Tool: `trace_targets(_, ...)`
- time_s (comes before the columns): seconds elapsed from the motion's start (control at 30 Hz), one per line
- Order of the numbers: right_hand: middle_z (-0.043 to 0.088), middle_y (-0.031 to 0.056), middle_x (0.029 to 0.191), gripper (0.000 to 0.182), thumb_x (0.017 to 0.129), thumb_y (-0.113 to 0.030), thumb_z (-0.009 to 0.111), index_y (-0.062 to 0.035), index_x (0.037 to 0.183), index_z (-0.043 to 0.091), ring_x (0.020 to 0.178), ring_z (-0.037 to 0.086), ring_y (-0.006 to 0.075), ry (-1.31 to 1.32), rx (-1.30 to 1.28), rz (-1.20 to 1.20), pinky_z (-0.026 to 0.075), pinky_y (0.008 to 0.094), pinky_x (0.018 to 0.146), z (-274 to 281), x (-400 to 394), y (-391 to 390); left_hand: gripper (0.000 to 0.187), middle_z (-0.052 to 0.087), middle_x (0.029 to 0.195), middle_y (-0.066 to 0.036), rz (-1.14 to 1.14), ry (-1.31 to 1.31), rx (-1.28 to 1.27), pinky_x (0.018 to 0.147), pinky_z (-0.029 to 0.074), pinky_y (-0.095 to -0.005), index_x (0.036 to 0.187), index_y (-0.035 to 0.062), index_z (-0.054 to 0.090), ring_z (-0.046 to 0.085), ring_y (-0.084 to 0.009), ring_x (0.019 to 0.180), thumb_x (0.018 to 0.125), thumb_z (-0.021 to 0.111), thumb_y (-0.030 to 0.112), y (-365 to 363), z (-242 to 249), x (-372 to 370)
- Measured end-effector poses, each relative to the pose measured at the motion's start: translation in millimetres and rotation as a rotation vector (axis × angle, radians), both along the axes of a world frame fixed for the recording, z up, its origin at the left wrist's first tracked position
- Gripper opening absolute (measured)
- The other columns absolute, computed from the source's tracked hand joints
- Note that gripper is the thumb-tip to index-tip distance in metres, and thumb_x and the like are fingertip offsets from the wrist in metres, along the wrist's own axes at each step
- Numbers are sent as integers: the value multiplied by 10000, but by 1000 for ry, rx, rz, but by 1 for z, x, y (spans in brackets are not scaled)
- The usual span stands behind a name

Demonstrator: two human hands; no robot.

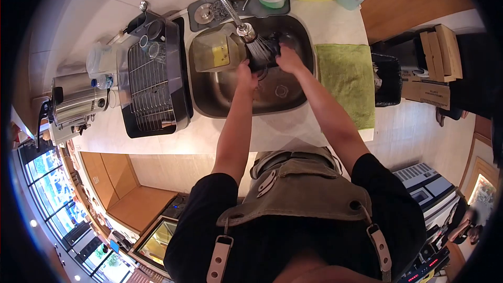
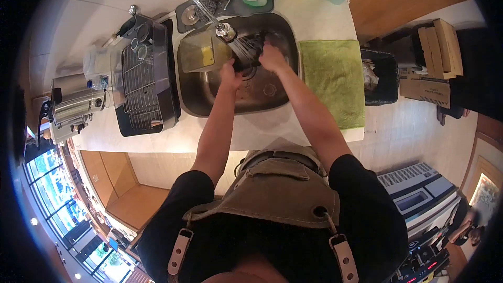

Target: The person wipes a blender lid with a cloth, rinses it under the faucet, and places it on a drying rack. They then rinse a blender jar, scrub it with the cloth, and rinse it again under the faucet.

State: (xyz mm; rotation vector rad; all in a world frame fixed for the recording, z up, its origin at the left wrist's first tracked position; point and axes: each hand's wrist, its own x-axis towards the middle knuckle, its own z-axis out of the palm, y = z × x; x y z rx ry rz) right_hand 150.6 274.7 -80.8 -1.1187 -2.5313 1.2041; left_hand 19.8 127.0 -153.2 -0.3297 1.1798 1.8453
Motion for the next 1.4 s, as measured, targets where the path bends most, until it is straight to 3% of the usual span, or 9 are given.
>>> trace_targets(0.23, 626, 331, 1119, 582, 830, -148, 573, 62, 1356, 439, 1091, 583, 493, -70, -52, 55, 476, 515, 950, 32, 21, 25, 342, 614, 1241, -153, 18, -91, -190, 858, 511, -454, 1227, 45, 573, 613, -297, 1077, 954, 493, 233, 28, 29, 11)
trace_targets(0.33, 618, 337, 1136, 579, 828, -142, 560, 41, 1367, 454, 1122, 564, 490, 77, -67, -48, 445, 524, 985, 20, 9, 8, 327, 608, 1253, -152, 29, -90, 9, 824, 511, -449, 1219, 76, 588, 587, -280, 1120, 935, 532, 229, 19, 64, 1)
trace_targets(0.47, 650, 275, 1151, 518, 821, -108, 488, 41, 1316, 523, 1118, 606, 428, 295, -247, 6, 452, 455, 972, -27, 13, 17, 440, 565, 1307, -166, -248, -107, 167, 920, 502, -564, 1318, 66, 502, 540, -325, 1210, 907, 619, 167, -15, 102, 11)
trace_targets(0.6, 670, 155, 1118, 410, 855, -91, 501, 10, 1246, 576, 1002, 652, 275, 117, -654, 42, 509, 376, 861, -72, 1, 24, 583, 565, 1259, -107, -227, 228, -133, 832, 545, -544, 1394, 110, 449, 583, -328, 1146, 855, 670, 88, -21, 107, 27)
trace_targets(0.73, 664, 144, 1093, 327, 887, -97, 474, -9, 1154, 640, 1013, 651, 265, 237, -1014, -173, 526, 389, 804, -130, -28, 18, 737, 596, 1196, -129, -664, 1295, -855, 957, 507, -497, 1410, 189, 471, 588, -344, 1139, 740, 724, 13, -40, 173, 60)
trace_targets(0.97, 650, 176, 1129, 313, 947, -48, 397, 50, 1167, 598, 1056, 649, 285, 374, -1321, -404, 562, 418, 872, -59, -40, -17, 743, 547, 1276, -70, -795, 1507, -970, 960, 479, -489, 1395, 196, 493, 519, -273, 1228, 707, 740, 65, -79, 238, 84)
trace_targets(1.07, 647, 191, 1147, 307, 937, -25, 385, 73, 1138, 595, 1049, 658, 304, 475, -1566, -102, 562, 429, 894, -84, -38, -5, 707, 572, 1240, -89, -690, 1610, -886, 944, 488, -449, 1368, 146, 526, 543, -280, 1194, 704, 755, 67, -97, 288, 80)
trace_targets(1.2, 645, 180, 1205, 333, 912, -106, 462, 9, 1185, 615, 1023, 663, 352, 255, -1206, -183, 540, 456, 922, -113, -24, 0, 638, 613, 1191, -105, -501, 1764, -815, 951, 487, -424, 1297, 128, 597, 573, -306, 1141, 688, 770, 54, -140, 359, 54)
trace_targets(1.4, 703, 176, 1017, 359, 776, -194, 714, -59, 1105, 665, 942, 673, 324, -450, -70, 608, 543, 414, 863, -120, 1, -11, 583, 640, 1203, -33, -468, 2052, -991, 1013, 430, -396, 1244, 147, 646, 576, -247, 1168, 687, 710, -15, -224, 406, -20)
